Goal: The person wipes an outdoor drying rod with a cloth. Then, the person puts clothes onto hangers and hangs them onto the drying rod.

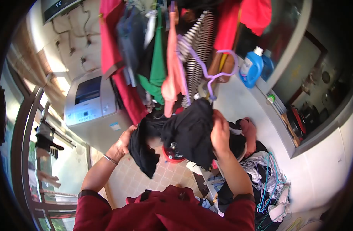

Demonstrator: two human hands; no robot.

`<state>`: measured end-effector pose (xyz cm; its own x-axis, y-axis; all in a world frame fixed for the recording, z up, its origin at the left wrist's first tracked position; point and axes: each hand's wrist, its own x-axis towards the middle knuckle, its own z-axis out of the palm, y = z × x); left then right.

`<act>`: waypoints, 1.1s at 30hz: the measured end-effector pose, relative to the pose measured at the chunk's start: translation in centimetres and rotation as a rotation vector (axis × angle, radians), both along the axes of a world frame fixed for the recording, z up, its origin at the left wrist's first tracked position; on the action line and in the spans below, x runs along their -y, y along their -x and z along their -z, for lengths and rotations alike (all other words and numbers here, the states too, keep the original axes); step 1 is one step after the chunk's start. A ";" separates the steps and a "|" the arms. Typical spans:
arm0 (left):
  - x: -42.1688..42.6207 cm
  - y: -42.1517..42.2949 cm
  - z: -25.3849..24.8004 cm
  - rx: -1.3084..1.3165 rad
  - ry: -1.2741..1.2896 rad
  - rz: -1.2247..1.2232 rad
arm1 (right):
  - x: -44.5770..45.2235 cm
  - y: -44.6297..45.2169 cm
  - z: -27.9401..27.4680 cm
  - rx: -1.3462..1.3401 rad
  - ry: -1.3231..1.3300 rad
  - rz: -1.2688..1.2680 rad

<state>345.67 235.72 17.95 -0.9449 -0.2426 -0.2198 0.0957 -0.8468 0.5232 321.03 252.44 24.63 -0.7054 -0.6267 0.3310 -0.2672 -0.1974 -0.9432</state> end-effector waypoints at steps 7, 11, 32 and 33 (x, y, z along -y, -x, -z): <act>0.0 -10.9 5.3 0.481 0.994 -0.410 | 5.2 -11.2 -5.3 0.178 0.159 -0.206; -3.2 -14.7 0.5 0.073 0.919 -0.299 | 7.4 -17.7 -7.0 0.103 0.226 -0.532; 2.1 -18.3 1.0 0.140 0.807 -0.445 | 6.9 -12.6 -11.6 -0.105 0.364 -0.309; 1.7 -19.2 -1.2 0.043 0.663 -0.501 | 6.4 -12.5 -11.3 -0.007 0.328 -0.314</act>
<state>364.83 233.97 19.18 -0.6849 -0.7239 0.0834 0.3477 -0.2241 0.9104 333.49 246.00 35.92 -0.4948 -0.6714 0.5517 -0.1525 -0.5579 -0.8157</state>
